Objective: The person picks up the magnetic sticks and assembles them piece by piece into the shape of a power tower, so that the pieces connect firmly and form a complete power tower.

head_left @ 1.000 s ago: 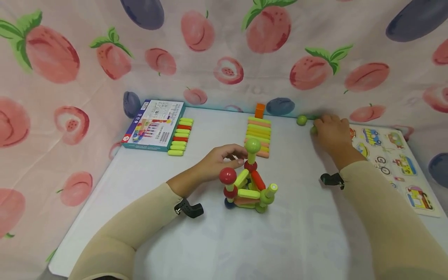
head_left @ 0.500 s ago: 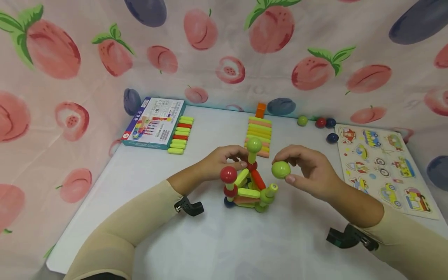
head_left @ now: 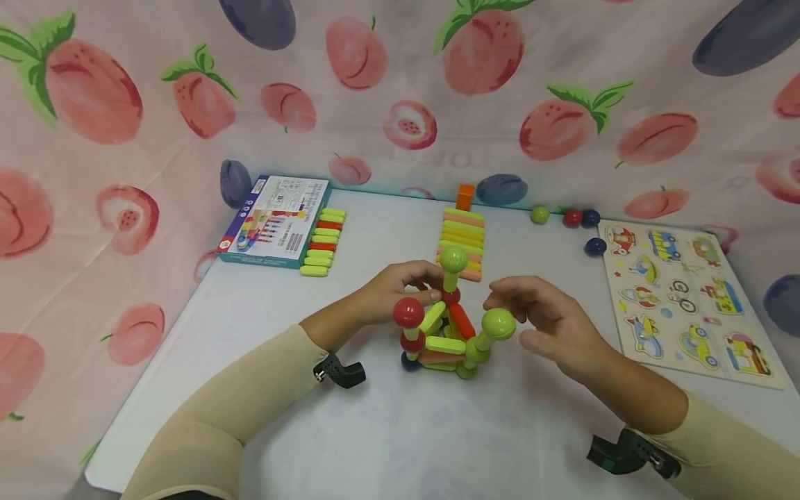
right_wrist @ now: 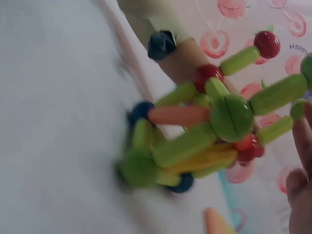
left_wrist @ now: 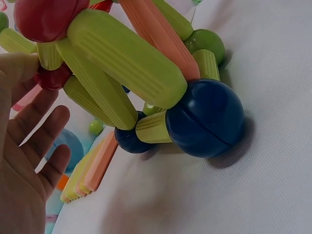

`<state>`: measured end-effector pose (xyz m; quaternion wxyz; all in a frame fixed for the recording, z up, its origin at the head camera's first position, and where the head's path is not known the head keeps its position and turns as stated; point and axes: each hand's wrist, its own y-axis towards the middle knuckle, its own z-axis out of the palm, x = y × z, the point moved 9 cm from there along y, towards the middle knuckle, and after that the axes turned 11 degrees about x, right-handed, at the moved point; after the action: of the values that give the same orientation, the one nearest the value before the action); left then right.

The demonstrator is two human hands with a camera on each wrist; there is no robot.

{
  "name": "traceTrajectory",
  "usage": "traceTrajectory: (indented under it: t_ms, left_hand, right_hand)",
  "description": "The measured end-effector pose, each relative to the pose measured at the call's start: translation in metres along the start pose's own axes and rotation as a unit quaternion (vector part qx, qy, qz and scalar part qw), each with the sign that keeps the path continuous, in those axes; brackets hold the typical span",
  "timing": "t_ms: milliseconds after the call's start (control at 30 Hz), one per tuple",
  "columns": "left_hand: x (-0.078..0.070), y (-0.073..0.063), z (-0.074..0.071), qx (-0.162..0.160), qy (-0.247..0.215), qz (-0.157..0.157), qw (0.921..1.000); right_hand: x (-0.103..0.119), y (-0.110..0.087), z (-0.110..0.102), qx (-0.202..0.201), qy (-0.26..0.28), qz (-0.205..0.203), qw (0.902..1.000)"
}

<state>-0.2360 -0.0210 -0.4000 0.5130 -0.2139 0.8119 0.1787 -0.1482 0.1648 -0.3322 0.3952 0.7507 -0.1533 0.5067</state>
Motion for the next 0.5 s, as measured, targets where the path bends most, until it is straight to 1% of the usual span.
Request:
traceTrajectory:
  t_ms: [33,67,133,167,200,267,300,367,433,500]
  left_hand:
    - [0.001,0.000,0.001,0.002,-0.003,-0.003,1.0000]
    - [0.001,0.000,0.001,0.004,-0.006,-0.008,0.9999]
    - [0.003,0.000,0.002,0.008,-0.017,-0.020,0.9996]
    - [0.004,-0.001,0.003,0.009,-0.021,-0.026,0.9994]
    - [0.004,-0.001,0.003,0.010,-0.026,-0.031,0.9991]
    - [0.004,-0.002,0.003,0.011,-0.032,-0.036,0.9988]
    - [0.004,-0.002,0.004,0.012,-0.035,-0.037,0.9986]
    - [0.003,-0.003,0.003,0.010,-0.031,-0.038,0.9987]
    - [0.003,-0.005,0.002,0.006,-0.028,-0.039,0.9988]
    - [0.003,-0.008,0.000,-0.002,-0.024,-0.040,0.9989]
  right_hand:
    - [-0.004,-0.005,0.000,-0.020,0.016,0.006,0.9997]
    - [-0.009,-0.011,0.001,-0.040,0.006,0.017,0.9991]
    - [-0.020,-0.024,0.007,-0.071,-0.049,0.061,0.9944]
    - [-0.024,-0.029,0.011,-0.079,-0.097,0.084,0.9886]
    - [-0.029,-0.035,0.017,-0.080,-0.143,0.109,0.9804]
    - [-0.036,-0.041,0.026,-0.079,-0.227,0.148,0.9594]
    - [-0.039,-0.043,0.030,-0.082,-0.243,0.160,0.9532]
    - [-0.041,-0.043,0.032,-0.095,-0.252,0.167,0.9486]
    - [-0.041,-0.043,0.029,-0.110,-0.251,0.162,0.9480]
    - [-0.040,-0.042,0.024,-0.117,-0.254,0.155,0.9474]
